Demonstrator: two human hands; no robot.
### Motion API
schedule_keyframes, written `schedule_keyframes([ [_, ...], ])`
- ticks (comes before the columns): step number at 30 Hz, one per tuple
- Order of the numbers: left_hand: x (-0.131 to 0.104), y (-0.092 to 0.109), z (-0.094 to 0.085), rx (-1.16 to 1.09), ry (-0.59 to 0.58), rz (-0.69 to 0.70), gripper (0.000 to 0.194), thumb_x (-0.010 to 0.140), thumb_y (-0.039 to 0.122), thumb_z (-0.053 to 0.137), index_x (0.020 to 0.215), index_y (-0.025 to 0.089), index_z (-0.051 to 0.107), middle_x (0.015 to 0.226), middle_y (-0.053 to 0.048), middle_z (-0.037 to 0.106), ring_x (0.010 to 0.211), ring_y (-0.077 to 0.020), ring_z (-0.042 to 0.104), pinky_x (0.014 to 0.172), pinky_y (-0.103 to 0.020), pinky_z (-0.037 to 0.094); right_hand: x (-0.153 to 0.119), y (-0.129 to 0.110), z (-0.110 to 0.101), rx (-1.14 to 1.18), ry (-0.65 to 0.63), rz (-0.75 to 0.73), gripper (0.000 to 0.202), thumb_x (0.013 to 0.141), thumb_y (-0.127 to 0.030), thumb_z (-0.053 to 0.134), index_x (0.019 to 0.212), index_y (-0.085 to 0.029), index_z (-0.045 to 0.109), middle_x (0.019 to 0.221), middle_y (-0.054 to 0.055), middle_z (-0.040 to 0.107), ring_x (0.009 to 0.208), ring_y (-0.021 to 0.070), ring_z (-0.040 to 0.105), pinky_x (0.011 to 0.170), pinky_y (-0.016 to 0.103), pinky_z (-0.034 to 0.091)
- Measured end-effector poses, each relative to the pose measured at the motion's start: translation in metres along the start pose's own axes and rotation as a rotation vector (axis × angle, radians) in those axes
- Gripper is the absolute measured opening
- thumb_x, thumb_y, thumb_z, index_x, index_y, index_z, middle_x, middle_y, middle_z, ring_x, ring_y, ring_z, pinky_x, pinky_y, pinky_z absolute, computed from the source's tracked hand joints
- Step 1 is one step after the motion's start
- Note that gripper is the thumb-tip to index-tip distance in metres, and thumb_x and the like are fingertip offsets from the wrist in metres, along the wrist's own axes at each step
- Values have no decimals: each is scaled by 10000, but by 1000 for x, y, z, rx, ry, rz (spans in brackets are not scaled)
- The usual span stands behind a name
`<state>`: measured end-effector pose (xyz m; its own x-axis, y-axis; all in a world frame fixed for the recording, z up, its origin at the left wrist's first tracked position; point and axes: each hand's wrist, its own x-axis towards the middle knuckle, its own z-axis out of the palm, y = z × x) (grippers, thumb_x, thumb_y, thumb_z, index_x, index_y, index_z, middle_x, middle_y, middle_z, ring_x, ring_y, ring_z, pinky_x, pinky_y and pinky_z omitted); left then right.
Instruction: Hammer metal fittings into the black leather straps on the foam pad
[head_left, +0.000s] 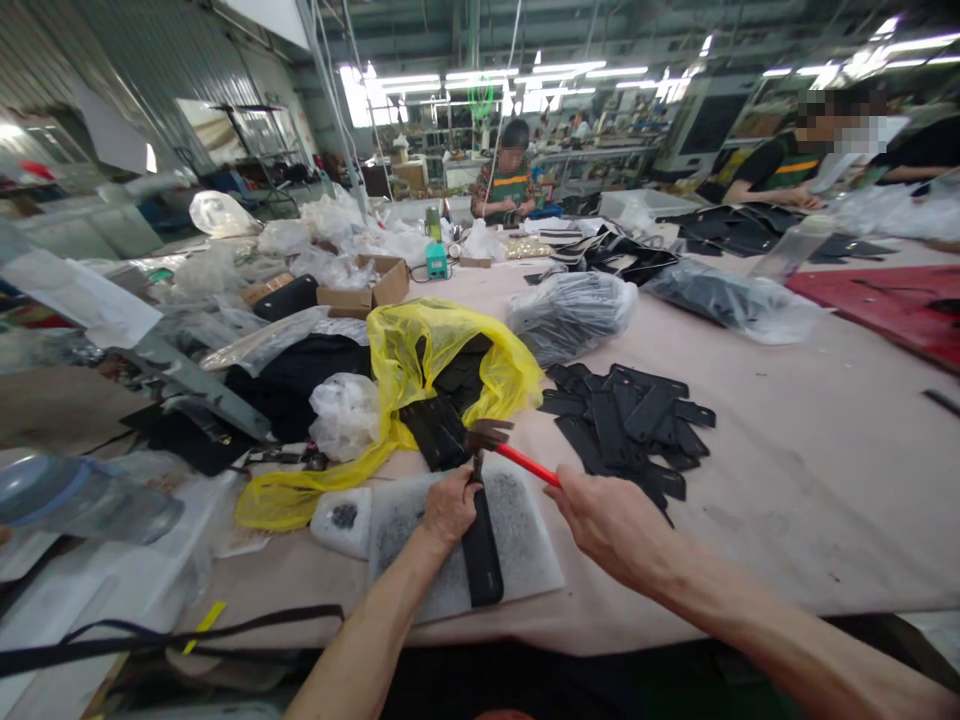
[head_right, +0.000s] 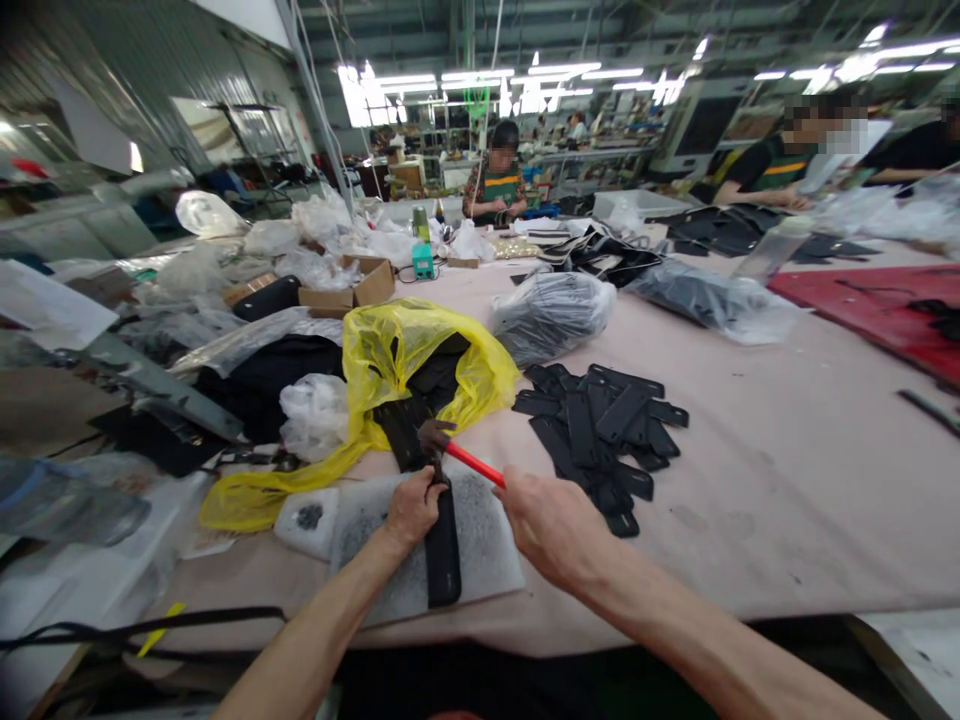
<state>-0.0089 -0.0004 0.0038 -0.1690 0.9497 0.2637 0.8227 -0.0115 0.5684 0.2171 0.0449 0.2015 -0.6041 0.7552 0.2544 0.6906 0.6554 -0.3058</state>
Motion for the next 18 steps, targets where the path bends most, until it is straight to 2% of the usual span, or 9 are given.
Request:
schedule_keyframes([
  [1, 0, 0, 0, -2, 1, -2, 128, 866, 159, 537, 962, 190, 615, 823, -48, 705, 809, -198, 681, 719, -274, 492, 1, 2, -4, -2, -53, -20, 314, 948, -385, 418, 697, -206, 476, 491, -29, 464, 394, 100, 366, 451, 266, 158],
  [3, 0, -1, 0, -7, 7, -3, 138, 865, 156, 538, 973, 188, 617, 825, -52, 706, 813, -203, 682, 725, -279, 493, 8, 3, -22, 33, -45, 12, 301, 935, -404, 452, 702, -216, 480, 477, -36, 439, 385, 99, 343, 445, 262, 153],
  [4, 0, -1, 1, -9, 11, 0, 145, 865, 154, 539, 983, 187, 617, 832, -56, 707, 817, -207, 683, 730, -283, 495, 12, 2, -32, 79, 39, 53, 308, 943, -431, 431, 720, -224, 481, 487, -33, 438, 391, 105, 350, 439, 257, 170],
  [7, 0, -3, 2, -2, 14, 9, 157, 863, 160, 545, 999, 189, 617, 850, -63, 711, 817, -214, 685, 731, -293, 501, 18, -10, -46, 291, 504, 184, 334, 989, -468, 267, 881, -246, 491, 620, 15, 517, 500, 156, 467, 468, 272, 314],
  [9, 1, -3, 3, 10, 14, 9, 160, 862, 163, 547, 1003, 193, 616, 851, -60, 712, 807, -214, 684, 723, -294, 502, 12, -14, -34, 346, 582, 151, 354, 997, -453, 206, 889, -243, 470, 647, 26, 524, 536, 170, 494, 498, 288, 355],
  [10, 1, -3, 3, 15, 11, 11, 159, 861, 163, 547, 1001, 194, 616, 846, -58, 711, 801, -212, 684, 716, -291, 501, 6, -13, -25, 335, 505, 108, 348, 991, -452, 229, 842, -240, 461, 612, 14, 506, 505, 160, 474, 486, 283, 334],
  [12, 1, -3, 2, 22, 8, 15, 158, 863, 161, 543, 999, 195, 615, 836, -55, 708, 798, -208, 682, 709, -285, 497, -9, -2, -4, 259, 218, 36, 328, 951, -462, 377, 729, -232, 449, 512, -22, 448, 407, 122, 379, 444, 270, 218],
  [15, 1, -2, 1, 31, 9, 13, 142, 865, 176, 547, 989, 193, 616, 824, -53, 705, 788, -207, 680, 697, -281, 491, -30, 27, 17, 39, -161, 116, 292, 942, -411, 420, 731, -217, 474, 488, -35, 432, 393, 109, 341, 478, 289, 128],
  [18, 1, -2, 1, 30, 14, 10, 130, 869, 185, 546, 979, 189, 616, 824, -58, 705, 787, -210, 682, 697, -282, 490, -47, 62, 35, -5, -284, 299, 301, 964, -403, 367, 769, -211, 490, 549, -16, 489, 468, 130, 430, 502, 279, 172],
])
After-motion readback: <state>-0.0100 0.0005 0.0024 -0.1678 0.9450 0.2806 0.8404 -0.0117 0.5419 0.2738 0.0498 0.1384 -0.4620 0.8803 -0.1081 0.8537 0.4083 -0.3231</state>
